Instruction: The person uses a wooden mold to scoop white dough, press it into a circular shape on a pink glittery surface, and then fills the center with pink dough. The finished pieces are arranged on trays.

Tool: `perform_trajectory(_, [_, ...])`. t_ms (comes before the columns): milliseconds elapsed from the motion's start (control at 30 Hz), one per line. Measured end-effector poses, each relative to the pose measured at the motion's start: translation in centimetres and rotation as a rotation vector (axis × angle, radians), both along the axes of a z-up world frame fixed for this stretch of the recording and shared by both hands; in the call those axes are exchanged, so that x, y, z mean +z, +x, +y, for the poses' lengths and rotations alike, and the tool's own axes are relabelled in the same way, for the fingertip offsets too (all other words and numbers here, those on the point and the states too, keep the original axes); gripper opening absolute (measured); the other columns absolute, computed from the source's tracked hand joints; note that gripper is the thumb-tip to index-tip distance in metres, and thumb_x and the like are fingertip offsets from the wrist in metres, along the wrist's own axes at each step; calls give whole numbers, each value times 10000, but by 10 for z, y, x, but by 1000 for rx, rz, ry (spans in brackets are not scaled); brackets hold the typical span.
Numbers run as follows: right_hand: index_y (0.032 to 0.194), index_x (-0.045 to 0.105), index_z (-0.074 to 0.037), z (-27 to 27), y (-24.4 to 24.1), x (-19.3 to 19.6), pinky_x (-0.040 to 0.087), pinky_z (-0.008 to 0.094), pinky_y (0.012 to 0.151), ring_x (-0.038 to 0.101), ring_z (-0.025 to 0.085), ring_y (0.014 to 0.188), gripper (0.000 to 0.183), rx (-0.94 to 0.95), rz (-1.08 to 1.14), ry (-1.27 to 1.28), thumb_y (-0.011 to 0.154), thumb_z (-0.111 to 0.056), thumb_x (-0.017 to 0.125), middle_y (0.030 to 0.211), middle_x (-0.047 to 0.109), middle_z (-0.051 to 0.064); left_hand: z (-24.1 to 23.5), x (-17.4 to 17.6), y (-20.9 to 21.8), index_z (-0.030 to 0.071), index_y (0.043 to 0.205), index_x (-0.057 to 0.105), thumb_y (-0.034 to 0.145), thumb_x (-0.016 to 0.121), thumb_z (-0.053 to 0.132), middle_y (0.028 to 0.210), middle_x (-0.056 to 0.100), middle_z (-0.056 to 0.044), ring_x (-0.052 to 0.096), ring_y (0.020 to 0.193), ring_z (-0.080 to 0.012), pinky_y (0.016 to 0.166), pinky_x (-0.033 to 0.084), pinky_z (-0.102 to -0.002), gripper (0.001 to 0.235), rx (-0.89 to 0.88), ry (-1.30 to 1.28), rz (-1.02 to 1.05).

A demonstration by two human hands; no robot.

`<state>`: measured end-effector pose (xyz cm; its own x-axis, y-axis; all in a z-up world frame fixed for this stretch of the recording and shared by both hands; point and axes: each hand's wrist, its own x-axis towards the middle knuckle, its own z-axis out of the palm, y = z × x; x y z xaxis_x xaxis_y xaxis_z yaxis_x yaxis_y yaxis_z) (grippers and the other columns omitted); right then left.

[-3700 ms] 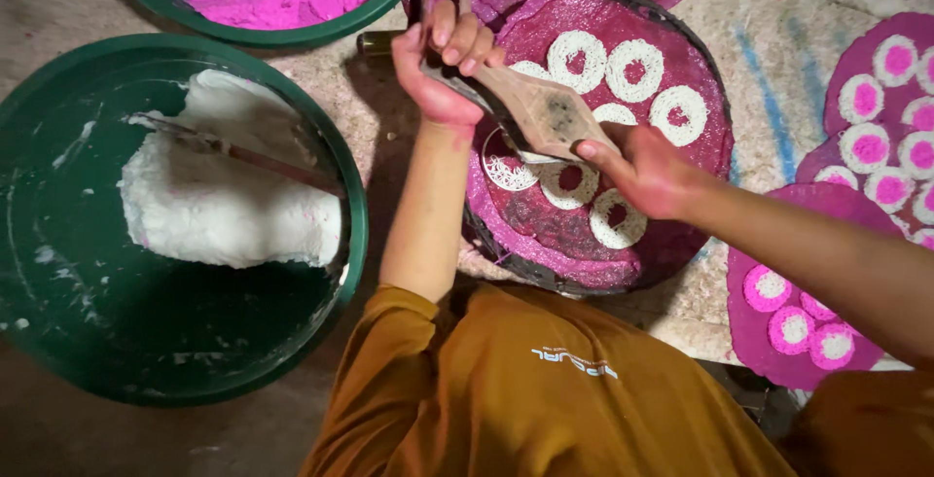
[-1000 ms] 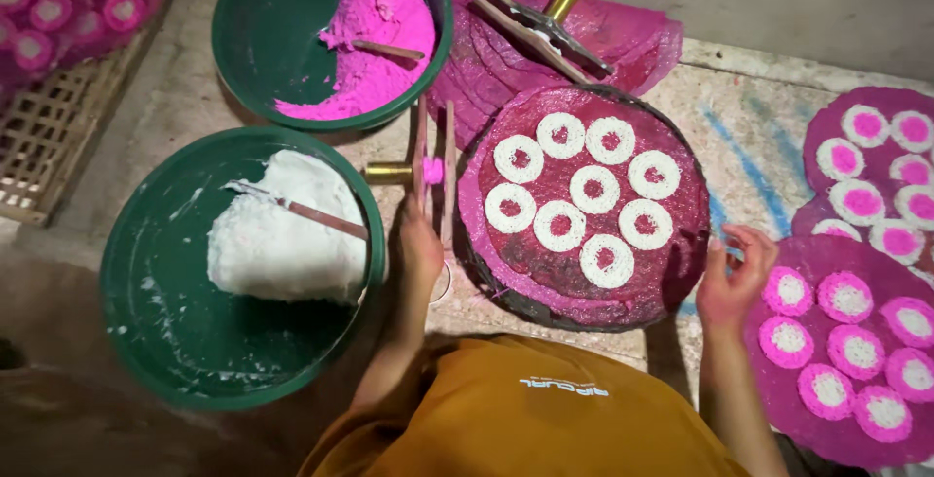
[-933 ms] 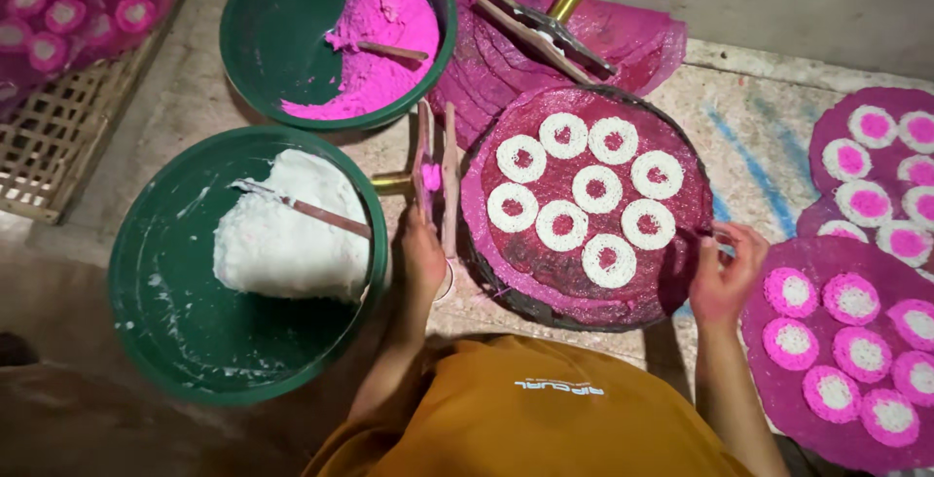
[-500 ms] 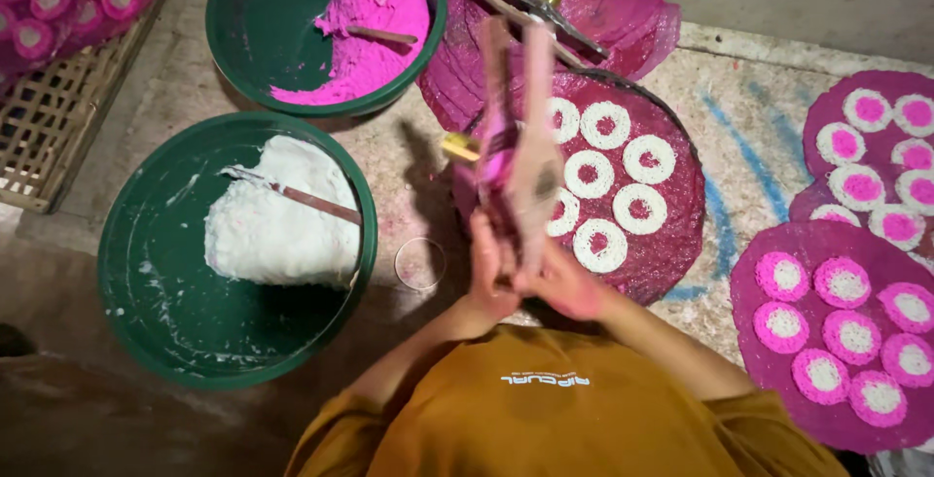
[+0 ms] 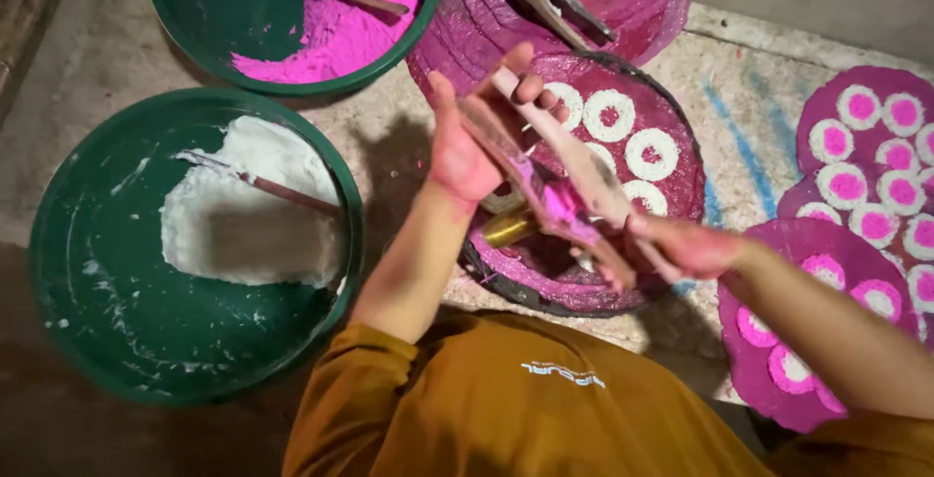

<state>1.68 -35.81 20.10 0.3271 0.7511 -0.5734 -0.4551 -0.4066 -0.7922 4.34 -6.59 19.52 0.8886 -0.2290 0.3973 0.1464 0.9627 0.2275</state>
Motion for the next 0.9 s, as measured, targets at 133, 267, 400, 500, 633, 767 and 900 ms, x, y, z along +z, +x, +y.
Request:
perform_trajectory(133, [1111, 639, -12, 6, 36, -5, 593, 399, 772, 673, 216, 784, 860, -47, -60, -303, 914, -745, 236, 872, 683, 126, -8, -46, 30, 138, 1038, 554, 999, 431, 749, 928, 535, -9, 552, 967, -200, 1101, 435, -426, 624, 78, -165, 136])
perform_trajectory(267, [997, 686, 6, 21, 51, -16, 562, 397, 719, 641, 209, 734, 865, -31, -342, -515, 962, -714, 210, 799, 667, 105, -2, -87, 49, 160, 951, 505, 981, 444, 698, 861, 493, 27, 498, 864, -149, 991, 444, -381, 543, 139, -231, 190])
perform_trajectory(400, [952, 685, 12, 48, 42, -23, 523, 401, 669, 615, 214, 671, 809, 8, -595, -591, 990, -682, 270, 708, 636, 103, 15, -111, 55, 187, 917, 478, 993, 435, 644, 829, 462, 48, 474, 825, -134, 927, 446, -369, 466, 160, -224, 144])
perform_trajectory(500, [1013, 670, -14, 59, 37, -20, 530, 392, 647, 626, 197, 650, 765, -20, -622, -541, 972, -674, 285, 682, 635, 79, 19, -119, 53, 193, 901, 471, 990, 425, 649, 807, 450, 50, 471, 806, -137, 887, 445, -364, 467, 173, -185, 135])
perform_trajectory(633, [1012, 693, -19, 55, 41, -17, 540, 412, 634, 625, 207, 631, 766, 20, -579, -560, 976, -658, 274, 676, 633, 92, 10, -117, 49, 196, 879, 465, 1006, 407, 632, 792, 446, 53, 468, 778, -140, 879, 442, -375, 459, 207, -174, 244])
perform_trajectory(767, [1035, 685, -32, 55, 45, -29, 527, 401, 679, 645, 209, 652, 740, 30, -667, -676, 995, -641, 267, 708, 662, 108, 12, -96, 55, 188, 867, 469, 984, 407, 654, 782, 463, 45, 474, 779, -145, 859, 434, -369, 484, 196, -150, 177])
perform_trajectory(900, [1048, 627, -31, 49, 61, -35, 568, 381, 706, 639, 191, 738, 736, -41, -501, -269, 1018, -629, 199, 790, 647, 81, 26, -65, 74, 167, 891, 487, 948, 447, 641, 807, 491, 15, 497, 811, -167, 880, 431, -381, 479, 151, 13, 54])
